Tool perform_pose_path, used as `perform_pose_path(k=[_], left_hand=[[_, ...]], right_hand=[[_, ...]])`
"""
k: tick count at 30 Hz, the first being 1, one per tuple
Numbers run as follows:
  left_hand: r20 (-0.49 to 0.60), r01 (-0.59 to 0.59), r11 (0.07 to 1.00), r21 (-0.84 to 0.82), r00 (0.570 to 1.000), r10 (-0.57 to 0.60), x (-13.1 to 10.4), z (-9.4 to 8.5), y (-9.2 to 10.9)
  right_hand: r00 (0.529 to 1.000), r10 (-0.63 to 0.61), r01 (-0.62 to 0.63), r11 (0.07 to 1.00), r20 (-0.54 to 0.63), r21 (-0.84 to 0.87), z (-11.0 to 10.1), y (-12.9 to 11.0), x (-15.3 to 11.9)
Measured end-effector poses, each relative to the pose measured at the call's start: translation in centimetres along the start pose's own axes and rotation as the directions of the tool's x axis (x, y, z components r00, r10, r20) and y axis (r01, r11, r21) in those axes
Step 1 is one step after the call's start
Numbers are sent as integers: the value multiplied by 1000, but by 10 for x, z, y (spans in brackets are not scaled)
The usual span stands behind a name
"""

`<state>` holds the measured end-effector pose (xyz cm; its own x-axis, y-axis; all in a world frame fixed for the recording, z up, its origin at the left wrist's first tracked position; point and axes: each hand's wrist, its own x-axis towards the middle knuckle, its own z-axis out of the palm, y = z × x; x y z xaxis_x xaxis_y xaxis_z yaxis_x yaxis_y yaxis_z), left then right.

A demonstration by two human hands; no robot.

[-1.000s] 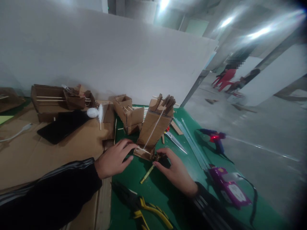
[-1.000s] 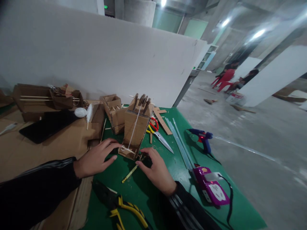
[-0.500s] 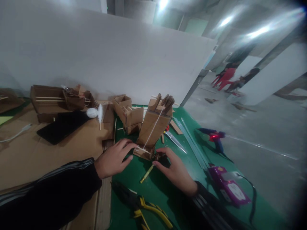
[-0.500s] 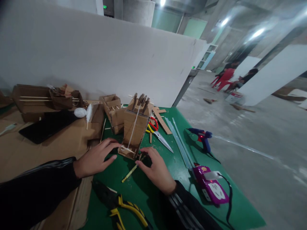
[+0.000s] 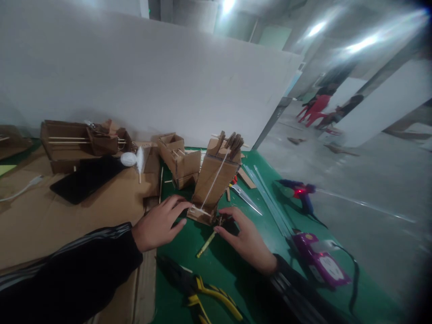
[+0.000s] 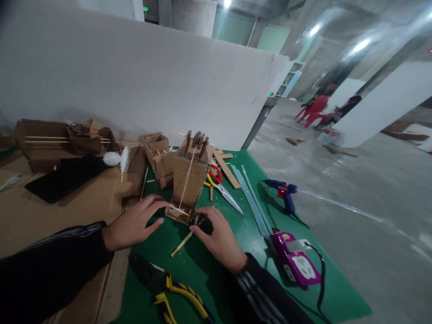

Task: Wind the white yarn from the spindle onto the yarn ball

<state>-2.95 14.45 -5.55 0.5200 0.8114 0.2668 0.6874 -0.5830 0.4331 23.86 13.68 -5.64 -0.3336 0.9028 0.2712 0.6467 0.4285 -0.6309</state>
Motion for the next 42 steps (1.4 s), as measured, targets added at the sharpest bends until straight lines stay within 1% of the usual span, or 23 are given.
perform_pose_path(k=[10, 15, 24, 35, 42], left_hand=[[5, 6, 1000, 3, 1000, -6, 0, 1, -2], [9, 9, 1000, 5, 1000, -9, 0, 1, -1], [19, 12, 1000, 12, 1000, -12, 0, 0, 0], [26, 16, 1000, 17, 1000, -16, 0, -1, 0], [22, 14, 1000, 20, 1000, -14, 0, 0, -1]], right_hand=[[999, 50, -49, 998, -6, 49, 2, 0, -1], [997, 74, -71, 993, -34, 91, 4, 2, -2], [1000, -14, 13, 994, 8, 107, 1, 3, 1], [999, -40, 35, 993, 35, 116, -1, 2, 1], [998, -51, 47, 993, 33, 111, 0, 6, 1]])
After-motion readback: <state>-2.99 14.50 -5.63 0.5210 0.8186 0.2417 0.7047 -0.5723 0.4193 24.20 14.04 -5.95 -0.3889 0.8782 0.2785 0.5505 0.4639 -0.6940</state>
